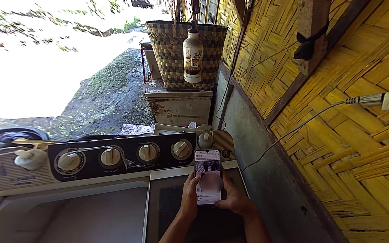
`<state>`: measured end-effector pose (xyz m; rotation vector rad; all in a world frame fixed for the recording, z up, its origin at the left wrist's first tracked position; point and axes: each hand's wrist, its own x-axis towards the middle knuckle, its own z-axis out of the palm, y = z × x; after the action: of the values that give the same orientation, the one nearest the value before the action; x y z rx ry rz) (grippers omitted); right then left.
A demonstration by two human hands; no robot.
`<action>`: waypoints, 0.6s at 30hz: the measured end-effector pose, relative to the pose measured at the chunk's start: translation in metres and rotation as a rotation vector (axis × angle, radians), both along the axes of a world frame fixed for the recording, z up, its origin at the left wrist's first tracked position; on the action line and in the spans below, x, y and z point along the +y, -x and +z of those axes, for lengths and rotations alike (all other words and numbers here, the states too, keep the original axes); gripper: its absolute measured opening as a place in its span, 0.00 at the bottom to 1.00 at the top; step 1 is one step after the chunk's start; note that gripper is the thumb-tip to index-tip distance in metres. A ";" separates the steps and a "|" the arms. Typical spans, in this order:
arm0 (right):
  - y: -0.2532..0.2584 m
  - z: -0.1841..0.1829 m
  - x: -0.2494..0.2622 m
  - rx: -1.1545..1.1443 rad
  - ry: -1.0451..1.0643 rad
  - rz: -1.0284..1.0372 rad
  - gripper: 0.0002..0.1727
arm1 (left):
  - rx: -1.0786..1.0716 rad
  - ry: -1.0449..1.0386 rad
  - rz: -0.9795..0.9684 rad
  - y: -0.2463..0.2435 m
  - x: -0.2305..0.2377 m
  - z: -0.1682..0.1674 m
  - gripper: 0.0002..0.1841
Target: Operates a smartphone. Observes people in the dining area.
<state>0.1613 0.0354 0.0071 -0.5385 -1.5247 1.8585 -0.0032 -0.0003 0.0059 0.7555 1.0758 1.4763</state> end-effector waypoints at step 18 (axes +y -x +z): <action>-0.001 0.002 -0.002 -0.014 0.035 -0.015 0.74 | 0.001 0.008 0.005 0.000 0.000 0.001 0.24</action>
<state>0.1618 0.0330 0.0093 -0.5792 -1.4959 1.8764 -0.0028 -0.0001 0.0066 0.7484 1.0846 1.4754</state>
